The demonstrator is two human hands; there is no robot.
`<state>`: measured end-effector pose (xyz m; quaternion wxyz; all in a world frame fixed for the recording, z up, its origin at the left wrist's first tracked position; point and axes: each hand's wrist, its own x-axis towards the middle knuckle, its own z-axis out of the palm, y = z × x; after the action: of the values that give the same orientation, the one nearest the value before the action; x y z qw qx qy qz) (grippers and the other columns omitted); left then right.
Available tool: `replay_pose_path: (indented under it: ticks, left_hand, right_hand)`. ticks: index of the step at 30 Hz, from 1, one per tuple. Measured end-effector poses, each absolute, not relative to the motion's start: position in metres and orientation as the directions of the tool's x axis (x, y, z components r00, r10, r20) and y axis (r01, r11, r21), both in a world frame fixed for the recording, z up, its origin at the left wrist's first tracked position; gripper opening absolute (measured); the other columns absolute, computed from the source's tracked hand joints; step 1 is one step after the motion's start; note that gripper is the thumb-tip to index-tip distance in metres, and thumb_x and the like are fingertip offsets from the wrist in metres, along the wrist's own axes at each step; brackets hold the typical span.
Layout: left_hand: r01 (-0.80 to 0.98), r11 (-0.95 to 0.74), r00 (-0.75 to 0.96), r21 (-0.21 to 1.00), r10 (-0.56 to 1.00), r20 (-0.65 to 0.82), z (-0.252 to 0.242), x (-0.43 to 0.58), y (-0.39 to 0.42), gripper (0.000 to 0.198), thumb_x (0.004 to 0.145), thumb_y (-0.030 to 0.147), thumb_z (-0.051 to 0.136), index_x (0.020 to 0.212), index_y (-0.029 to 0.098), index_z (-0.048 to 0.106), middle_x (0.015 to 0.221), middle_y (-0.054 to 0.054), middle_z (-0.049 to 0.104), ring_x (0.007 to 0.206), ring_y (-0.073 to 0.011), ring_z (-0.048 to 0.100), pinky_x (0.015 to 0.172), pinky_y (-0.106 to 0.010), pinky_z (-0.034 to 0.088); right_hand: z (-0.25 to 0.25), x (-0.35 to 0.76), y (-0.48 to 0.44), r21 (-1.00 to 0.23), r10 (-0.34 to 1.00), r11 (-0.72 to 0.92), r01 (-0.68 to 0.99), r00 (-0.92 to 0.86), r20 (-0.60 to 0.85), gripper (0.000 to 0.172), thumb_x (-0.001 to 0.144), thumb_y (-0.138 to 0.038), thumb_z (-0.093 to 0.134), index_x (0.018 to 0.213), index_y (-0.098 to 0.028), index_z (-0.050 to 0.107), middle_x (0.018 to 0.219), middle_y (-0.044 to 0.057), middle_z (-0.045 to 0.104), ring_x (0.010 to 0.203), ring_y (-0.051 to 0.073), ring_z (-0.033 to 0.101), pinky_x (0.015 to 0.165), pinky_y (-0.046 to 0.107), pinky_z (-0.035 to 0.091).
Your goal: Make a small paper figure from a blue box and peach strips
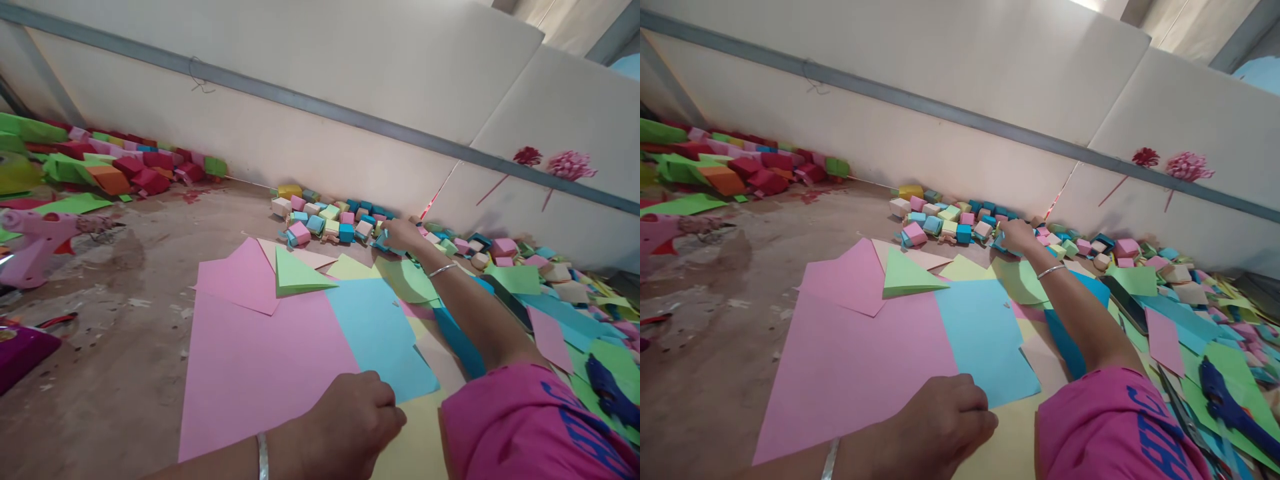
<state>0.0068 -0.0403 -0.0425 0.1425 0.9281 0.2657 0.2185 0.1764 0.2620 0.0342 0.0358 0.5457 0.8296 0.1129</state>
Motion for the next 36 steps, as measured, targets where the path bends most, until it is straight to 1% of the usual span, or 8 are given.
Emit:
replay_pose_path:
  ticks: [4,8,13,17,24,26,30,36]
  left_hand:
    - [0.436,-0.81,0.73,0.393,0.573,0.371,-0.044,0.007,-0.042,0.02,0.073,0.01,0.058,0.07,0.019,0.041,0.072,0.002,0.055,0.06,-0.0124,0.042,0.047,-0.028,0.024]
    - [0.421,-0.816,0.717,0.397,0.567,0.405,-0.045,0.007,-0.043,0.019,0.074,0.011,0.057,0.071,0.019,0.041,0.071,0.002,0.053,0.06,-0.0123,0.04,0.046,-0.028,0.023]
    - [0.417,-0.813,0.718,0.407,0.569,0.401,-0.045,0.007,-0.042,0.019,0.074,0.012,0.057,0.071,0.019,0.04,0.072,0.002,0.054,0.06,-0.0122,0.041,0.046,-0.029,0.024]
    - [0.418,-0.804,0.727,0.422,0.575,0.375,-0.045,0.007,-0.041,0.021,0.071,0.009,0.057,0.07,0.019,0.039,0.074,0.002,0.055,0.062,-0.012,0.043,0.047,-0.027,0.025]
    - [0.458,-0.77,0.723,0.444,0.613,0.317,-0.041,0.007,-0.045,0.019,0.074,0.007,0.057,0.071,0.019,0.042,0.076,0.0,0.057,0.066,-0.0132,0.048,0.052,-0.026,0.03]
    - [0.454,-0.77,0.727,0.448,0.611,0.313,-0.037,0.006,-0.045,0.018,0.077,0.007,0.056,0.072,0.019,0.043,0.076,-0.001,0.057,0.067,-0.0137,0.049,0.053,-0.025,0.031]
    - [0.435,-0.775,0.737,0.459,0.599,0.313,-0.032,0.005,-0.043,0.018,0.08,0.008,0.054,0.07,0.019,0.043,0.076,-0.002,0.057,0.065,-0.0139,0.048,0.053,-0.025,0.032]
    - [0.422,-0.775,0.743,0.47,0.593,0.31,-0.034,0.005,-0.04,0.019,0.08,0.009,0.053,0.069,0.019,0.042,0.075,-0.002,0.056,0.064,-0.0139,0.047,0.051,-0.025,0.031]
  right_hand:
    - [0.033,0.184,0.277,0.195,0.905,0.392,0.899,-0.415,0.091,0.048,0.074,-0.019,0.069,0.121,-0.023,0.064,0.114,0.012,0.064,0.098,0.028,0.062,0.075,0.028,0.044]
    - [0.028,0.185,0.286,0.152,0.885,0.436,0.887,-0.453,0.107,0.047,0.073,-0.012,0.066,0.119,-0.022,0.066,0.111,0.011,0.063,0.095,0.024,0.061,0.076,0.026,0.044]
    - [0.026,0.187,0.288,0.111,0.852,0.497,0.861,-0.508,0.125,0.053,0.071,-0.009,0.066,0.122,-0.018,0.063,0.109,0.011,0.062,0.092,0.023,0.06,0.077,0.027,0.045]
    - [0.03,0.189,0.289,0.099,0.834,0.526,0.844,-0.535,0.132,0.054,0.07,-0.009,0.067,0.122,-0.02,0.063,0.111,0.01,0.062,0.097,0.023,0.059,0.079,0.026,0.046]
    - [0.054,0.213,0.285,0.11,0.851,0.492,0.863,-0.504,0.147,0.042,0.083,-0.023,0.062,0.125,-0.019,0.062,0.116,0.012,0.062,0.1,0.023,0.06,0.084,0.029,0.045]
    - [0.057,0.225,0.278,0.127,0.859,0.481,0.868,-0.495,0.129,0.041,0.082,-0.028,0.065,0.121,-0.017,0.063,0.115,0.013,0.063,0.1,0.024,0.06,0.084,0.03,0.045]
    - [0.043,0.24,0.261,0.159,0.88,0.451,0.878,-0.468,0.086,0.042,0.072,-0.031,0.076,0.11,-0.016,0.066,0.11,0.013,0.064,0.099,0.026,0.06,0.079,0.03,0.045]
    - [0.017,0.239,0.259,0.166,0.903,0.389,0.906,-0.41,0.127,0.027,0.08,-0.027,0.067,0.104,-0.014,0.063,0.106,0.013,0.063,0.101,0.025,0.058,0.08,0.03,0.044]
